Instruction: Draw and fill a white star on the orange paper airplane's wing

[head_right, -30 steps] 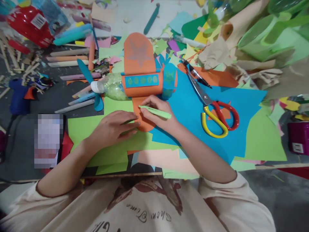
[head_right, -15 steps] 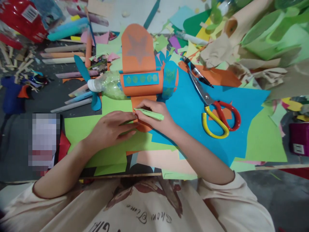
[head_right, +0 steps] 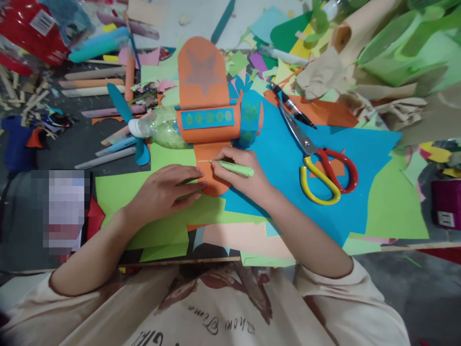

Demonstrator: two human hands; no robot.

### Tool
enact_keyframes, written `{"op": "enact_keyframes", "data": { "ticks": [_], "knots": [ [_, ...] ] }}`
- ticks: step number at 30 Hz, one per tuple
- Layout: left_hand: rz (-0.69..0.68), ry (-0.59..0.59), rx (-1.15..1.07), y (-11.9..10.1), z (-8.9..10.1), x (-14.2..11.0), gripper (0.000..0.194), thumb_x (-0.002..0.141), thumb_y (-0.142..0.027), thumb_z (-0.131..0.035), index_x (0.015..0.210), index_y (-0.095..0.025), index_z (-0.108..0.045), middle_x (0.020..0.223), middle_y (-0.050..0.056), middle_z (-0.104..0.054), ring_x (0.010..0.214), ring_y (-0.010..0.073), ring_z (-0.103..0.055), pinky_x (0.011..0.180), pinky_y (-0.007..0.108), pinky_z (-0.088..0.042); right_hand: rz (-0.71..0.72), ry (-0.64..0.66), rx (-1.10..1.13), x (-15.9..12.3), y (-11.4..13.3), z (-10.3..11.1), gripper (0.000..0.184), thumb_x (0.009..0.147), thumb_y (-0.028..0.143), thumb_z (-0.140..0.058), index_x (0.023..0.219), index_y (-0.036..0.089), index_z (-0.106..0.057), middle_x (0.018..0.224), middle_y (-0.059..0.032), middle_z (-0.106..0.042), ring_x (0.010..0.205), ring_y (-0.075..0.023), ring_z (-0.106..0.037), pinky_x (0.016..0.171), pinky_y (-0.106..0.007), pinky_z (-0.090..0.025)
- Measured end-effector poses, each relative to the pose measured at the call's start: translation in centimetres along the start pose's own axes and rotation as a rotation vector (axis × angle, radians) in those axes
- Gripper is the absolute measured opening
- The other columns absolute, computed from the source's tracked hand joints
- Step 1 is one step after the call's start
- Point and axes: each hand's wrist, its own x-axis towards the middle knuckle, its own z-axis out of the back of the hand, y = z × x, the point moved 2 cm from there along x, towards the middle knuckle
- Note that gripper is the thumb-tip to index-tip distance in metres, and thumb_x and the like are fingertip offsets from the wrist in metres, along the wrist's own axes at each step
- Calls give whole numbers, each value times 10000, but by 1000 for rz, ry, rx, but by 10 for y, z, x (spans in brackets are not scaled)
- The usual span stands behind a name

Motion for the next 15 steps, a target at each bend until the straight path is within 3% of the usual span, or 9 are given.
{"op": "enact_keyframes", "data": {
  "ticks": [15],
  "knots": [
    [-17, -5, 9, 1, 0, -1, 252, 964, -313, -465, 984, -174, -673, 1070, 76, -687, 986, 203, -649, 863, 334, -509, -31, -181, -2, -9, -14, 18, 81, 723, 190, -651, 643, 198, -652, 603, 18, -660, 572, -137, -606, 522, -241, -436]
  ]
}}
